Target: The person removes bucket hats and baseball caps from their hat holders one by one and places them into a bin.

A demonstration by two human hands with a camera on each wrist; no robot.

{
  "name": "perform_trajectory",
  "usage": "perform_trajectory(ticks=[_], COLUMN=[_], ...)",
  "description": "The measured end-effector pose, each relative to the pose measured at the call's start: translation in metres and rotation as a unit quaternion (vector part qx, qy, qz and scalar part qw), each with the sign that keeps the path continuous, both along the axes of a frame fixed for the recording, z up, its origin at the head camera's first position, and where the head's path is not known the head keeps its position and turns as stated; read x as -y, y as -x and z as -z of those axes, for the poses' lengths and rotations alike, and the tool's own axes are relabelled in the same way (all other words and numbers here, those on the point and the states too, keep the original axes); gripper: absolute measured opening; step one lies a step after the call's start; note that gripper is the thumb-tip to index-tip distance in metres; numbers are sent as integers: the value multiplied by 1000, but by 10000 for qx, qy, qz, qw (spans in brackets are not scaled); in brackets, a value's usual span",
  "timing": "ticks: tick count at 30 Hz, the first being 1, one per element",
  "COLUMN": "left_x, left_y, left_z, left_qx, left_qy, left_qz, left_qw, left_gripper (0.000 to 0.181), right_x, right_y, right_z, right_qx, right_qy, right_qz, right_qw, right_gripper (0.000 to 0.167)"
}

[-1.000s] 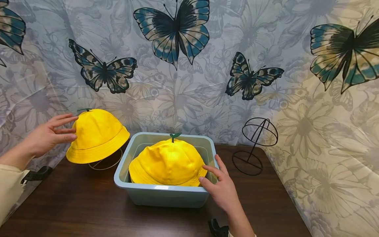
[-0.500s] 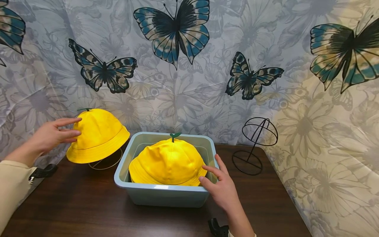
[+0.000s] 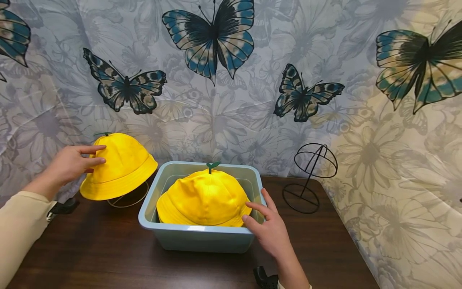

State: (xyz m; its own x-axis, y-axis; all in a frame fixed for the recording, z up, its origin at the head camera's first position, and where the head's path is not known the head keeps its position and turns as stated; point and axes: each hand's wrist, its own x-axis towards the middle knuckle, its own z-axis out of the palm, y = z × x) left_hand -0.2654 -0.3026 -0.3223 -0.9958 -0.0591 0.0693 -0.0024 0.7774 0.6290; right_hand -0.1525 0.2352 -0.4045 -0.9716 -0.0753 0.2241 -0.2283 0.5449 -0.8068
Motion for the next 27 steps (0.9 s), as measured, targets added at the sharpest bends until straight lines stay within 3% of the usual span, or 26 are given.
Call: perform_trajectory(ticks=[9, 20, 27], left_x=[-3, -5, -4], left_y=[4, 4, 2], left_z=[6, 3, 1], left_qx=[-221, -657, -743], left_qy=[316, 571, 616], left_qz=[-139, -144, -137], left_qw=[9992, 9961, 9952], left_gripper=[50, 43, 43], right_x=[1, 1, 2], right_y=[-1, 0, 0], right_z=[-1, -1, -1], right_qx=[63, 130, 146], right_qy=[2, -18, -4], right_qz=[34, 110, 118], right_qw=[10000, 9999, 9998], right_gripper=[36, 37, 38])
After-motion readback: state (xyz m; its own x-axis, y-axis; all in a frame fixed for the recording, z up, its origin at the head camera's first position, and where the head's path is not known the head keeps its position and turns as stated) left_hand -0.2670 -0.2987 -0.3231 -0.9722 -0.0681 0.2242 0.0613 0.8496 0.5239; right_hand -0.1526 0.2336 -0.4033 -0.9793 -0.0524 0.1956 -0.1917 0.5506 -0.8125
